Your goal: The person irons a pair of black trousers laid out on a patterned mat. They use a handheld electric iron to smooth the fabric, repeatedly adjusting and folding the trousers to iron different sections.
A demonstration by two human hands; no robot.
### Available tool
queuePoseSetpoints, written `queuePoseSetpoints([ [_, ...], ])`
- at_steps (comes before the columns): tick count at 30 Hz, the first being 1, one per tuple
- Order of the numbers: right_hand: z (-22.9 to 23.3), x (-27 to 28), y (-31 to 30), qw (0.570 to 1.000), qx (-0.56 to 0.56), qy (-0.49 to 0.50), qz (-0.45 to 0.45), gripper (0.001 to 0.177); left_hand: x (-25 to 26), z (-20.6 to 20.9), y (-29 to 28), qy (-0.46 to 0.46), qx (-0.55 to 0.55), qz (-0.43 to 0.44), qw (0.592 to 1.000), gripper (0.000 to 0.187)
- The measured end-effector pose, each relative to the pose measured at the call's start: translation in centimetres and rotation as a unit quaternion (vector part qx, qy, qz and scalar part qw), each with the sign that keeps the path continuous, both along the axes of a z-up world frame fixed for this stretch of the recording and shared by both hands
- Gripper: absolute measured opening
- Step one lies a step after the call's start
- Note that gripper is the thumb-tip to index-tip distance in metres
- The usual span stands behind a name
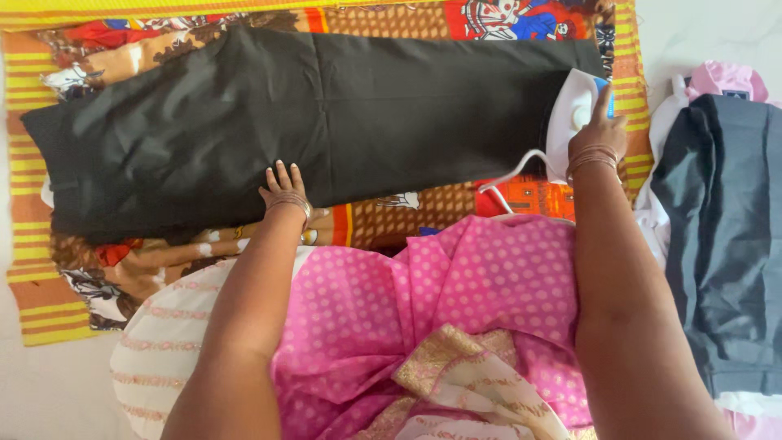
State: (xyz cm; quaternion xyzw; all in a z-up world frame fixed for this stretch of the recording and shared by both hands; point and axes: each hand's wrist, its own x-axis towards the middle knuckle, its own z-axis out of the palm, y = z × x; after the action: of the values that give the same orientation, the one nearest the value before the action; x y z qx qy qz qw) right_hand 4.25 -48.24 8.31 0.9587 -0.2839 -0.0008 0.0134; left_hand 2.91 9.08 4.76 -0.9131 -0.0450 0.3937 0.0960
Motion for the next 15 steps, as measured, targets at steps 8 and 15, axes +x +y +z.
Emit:
queuePoseSetpoints([
  [8, 1.3, -2.1, 11.5, 0.975, 0.017, 0.066, 0.21, 0.09, -1.3, -0.3, -2.0, -0.041, -0.019, 0.046, 0.998, 0.147],
  [15, 3.6, -2.6, 22.3, 0.877, 0.008, 0.03, 0.48, 0.093, -1.6, 0.3, -2.1, -0.033, -0.007, 0.034, 0.999, 0.152],
])
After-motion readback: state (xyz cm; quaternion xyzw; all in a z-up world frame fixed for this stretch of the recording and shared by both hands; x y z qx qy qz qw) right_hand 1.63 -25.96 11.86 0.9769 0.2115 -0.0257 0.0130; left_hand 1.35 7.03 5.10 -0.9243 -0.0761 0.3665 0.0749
